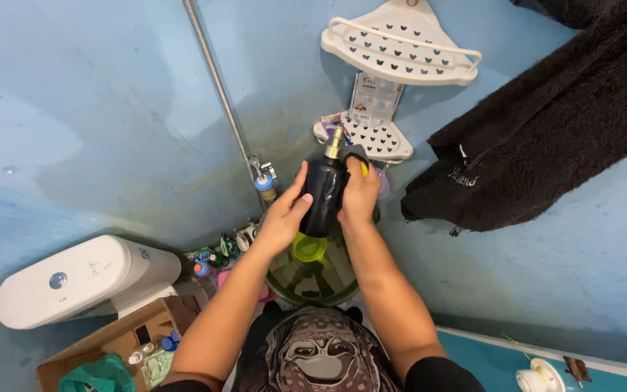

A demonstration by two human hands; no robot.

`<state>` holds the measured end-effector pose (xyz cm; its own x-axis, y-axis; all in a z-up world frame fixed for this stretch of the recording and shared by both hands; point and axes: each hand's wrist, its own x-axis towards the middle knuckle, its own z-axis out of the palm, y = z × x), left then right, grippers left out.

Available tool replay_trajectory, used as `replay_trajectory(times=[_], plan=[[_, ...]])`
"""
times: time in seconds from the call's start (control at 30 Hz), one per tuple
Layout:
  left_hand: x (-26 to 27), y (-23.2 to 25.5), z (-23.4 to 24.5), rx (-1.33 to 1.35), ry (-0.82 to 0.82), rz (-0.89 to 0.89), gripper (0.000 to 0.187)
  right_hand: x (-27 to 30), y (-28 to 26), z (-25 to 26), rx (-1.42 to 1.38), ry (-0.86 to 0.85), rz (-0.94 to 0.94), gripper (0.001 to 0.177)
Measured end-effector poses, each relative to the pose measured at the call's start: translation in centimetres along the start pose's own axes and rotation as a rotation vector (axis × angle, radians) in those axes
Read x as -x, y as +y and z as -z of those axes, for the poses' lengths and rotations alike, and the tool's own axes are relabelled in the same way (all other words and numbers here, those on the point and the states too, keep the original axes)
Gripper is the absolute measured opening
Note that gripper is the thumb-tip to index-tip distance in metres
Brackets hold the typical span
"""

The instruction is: The person wipes several bathroom bottles with a cloth, including a black pump bottle and a small white bottle, then places them on a corner shelf. The person also handles a pink sponge and a grey cloth during the process.

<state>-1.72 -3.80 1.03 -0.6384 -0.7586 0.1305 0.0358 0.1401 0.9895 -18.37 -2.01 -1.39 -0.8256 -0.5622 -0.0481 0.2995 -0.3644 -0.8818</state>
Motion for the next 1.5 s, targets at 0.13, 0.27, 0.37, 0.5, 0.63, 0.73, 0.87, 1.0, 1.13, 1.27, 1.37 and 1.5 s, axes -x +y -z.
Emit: replay_trajectory(times=[0.13,0.27,0.37,0.5,0.63,0.73,0.87,1.0,1.13,1.27,1.37,1.5], plan=[[-0.4,0.1,-0.8,0.329,0.013,0.073,0.072,0.6,0.7,0.5,-0.009,-0.012,0.063,0.016],[-1.0,-1.1,-1.1,0.160,0.172,-0.035,0.071,5.9,-2.1,-0.3,0.296,-0.360,0.128,0.069],[-1.4,-0.9,-1.1,0.203,0.243,0.002,0.054,8.7,-3.2,0.0,0.546,-0.460,0.360,0.086],[-0.5,1.2,-1.8,0.263,0.333,0.106,0.063,11.3,-0.7,2.3,0.693,-0.445,0.577,0.085],[1.1,1.1,-2.5,0.260,0.247,-0.040,0.057,9.6,-1.8,3.4,0.737,-0.385,0.720,0.080],[2.4,1.8,-2.8,0.003,0.200,-0.175,0.059,7.4,-3.9,3.0,0.283,-0.388,-0.032,0.083],[2.5,2.5,-3.1,-0.145,0.191,-0.304,0.077,5.6,-5.6,1.4,0.188,-0.497,0.124,0.062],[2.8,0.6,-3.4,-0.370,0.269,-0.401,0.072,8.6,-8.0,-0.8,0.610,-0.486,0.447,0.087],[1.6,1.0,-3.3,0.210,0.318,-0.295,0.068,10.3,-4.1,0.6,0.501,-0.484,0.379,0.090],[-0.1,-0.9,-2.0,0.314,0.240,-0.111,0.068,8.7,-2.6,2.1,0.570,-0.540,0.472,0.074],[-0.7,0.2,-1.2,0.486,0.177,0.098,0.061,8.0,-1.7,3.3,0.615,-0.593,0.504,0.067],[-2.8,1.2,-0.5,0.963,0.212,0.425,0.065,8.2,1.0,5.4,0.372,-0.613,0.454,0.072]])
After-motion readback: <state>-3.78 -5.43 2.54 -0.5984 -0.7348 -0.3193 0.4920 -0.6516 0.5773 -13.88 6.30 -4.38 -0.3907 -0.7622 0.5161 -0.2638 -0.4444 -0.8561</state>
